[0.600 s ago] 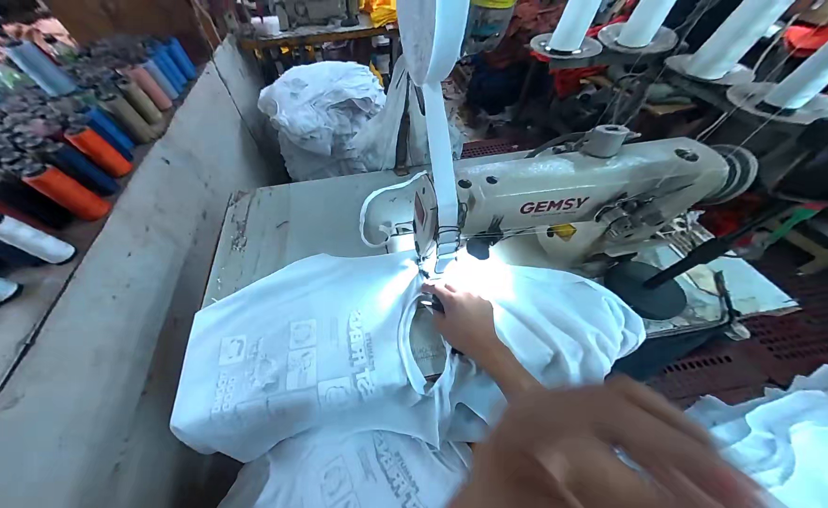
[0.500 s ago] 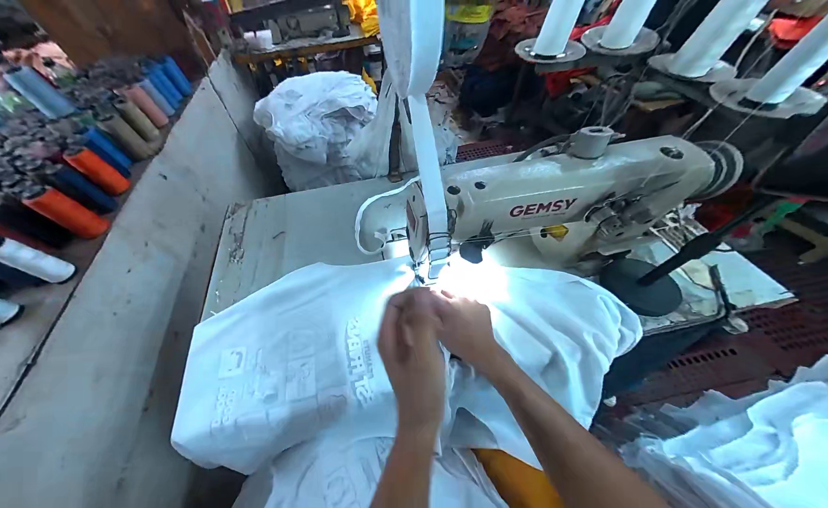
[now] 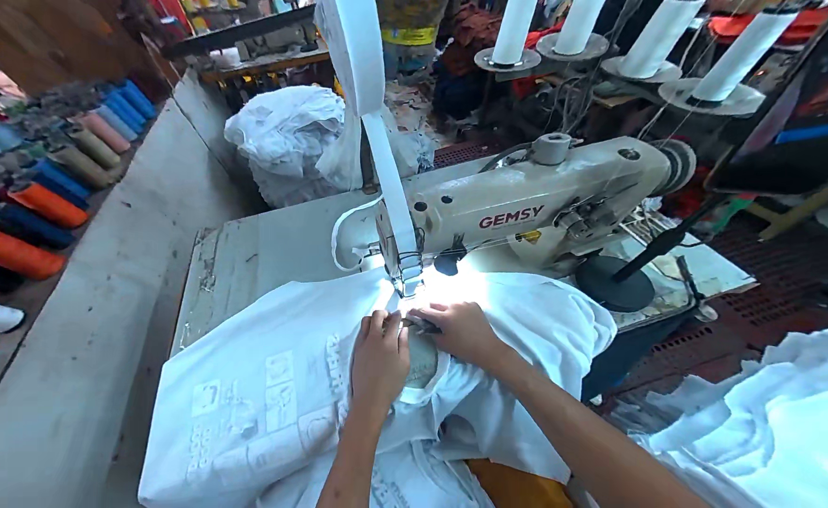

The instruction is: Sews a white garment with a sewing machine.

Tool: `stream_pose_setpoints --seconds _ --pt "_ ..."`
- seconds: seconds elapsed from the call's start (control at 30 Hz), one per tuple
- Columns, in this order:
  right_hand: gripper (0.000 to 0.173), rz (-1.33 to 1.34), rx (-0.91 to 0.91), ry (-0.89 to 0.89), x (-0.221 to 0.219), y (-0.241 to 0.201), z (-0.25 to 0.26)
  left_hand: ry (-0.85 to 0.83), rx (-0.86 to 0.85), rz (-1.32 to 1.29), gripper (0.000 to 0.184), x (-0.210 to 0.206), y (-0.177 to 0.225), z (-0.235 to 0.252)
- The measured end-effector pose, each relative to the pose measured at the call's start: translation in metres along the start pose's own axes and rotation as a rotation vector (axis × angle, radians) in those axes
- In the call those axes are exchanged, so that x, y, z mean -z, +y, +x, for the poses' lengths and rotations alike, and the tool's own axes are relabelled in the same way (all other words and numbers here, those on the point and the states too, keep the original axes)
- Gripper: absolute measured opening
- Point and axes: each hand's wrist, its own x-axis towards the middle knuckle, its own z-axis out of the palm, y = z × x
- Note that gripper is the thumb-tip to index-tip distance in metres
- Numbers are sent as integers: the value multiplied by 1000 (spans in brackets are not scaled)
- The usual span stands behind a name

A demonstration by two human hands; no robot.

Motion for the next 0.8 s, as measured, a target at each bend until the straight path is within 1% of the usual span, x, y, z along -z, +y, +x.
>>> stream_pose_setpoints --seconds 0.07,0.13,0.2,0.27,0.33,0.4,0.43,0.53,0.63,0.73,0.8 --pt "48 -43 -17 -46 1 -4 1 -36 4 47 36 -2 2 0" --pt "50 -56 -10 -66 0 -8 4 -57 17 67 38 0 2 1" --pt "51 -24 -30 -58 1 -12 7 -42 24 83 38 1 3 3" --pt "44 18 -57 -37 2 -13 11 -16 32 78 34 -1 7 10" --pt "37 88 -124 -125 9 -18 18 -13 55 59 31 -2 9 20" --pt "37 152 -211 -235 18 -28 25 7 37 69 32 -5 3 33" --pt "35 163 -252 -262 21 -34 27 20 11 78 31 -6 -2 39" --pt "28 120 -296 -211 18 -48 25 -11 -40 87 27 -5 -16 48" --pt "28 45 -228 -148 7 -42 21 2 -129 106 40 -2 -21 36" --pt "28 18 -117 -96 4 -27 19 -41 -118 95 39 4 -15 13" --pt "28 19 -38 -85 4 -15 20 -19 -122 80 42 3 -16 5"
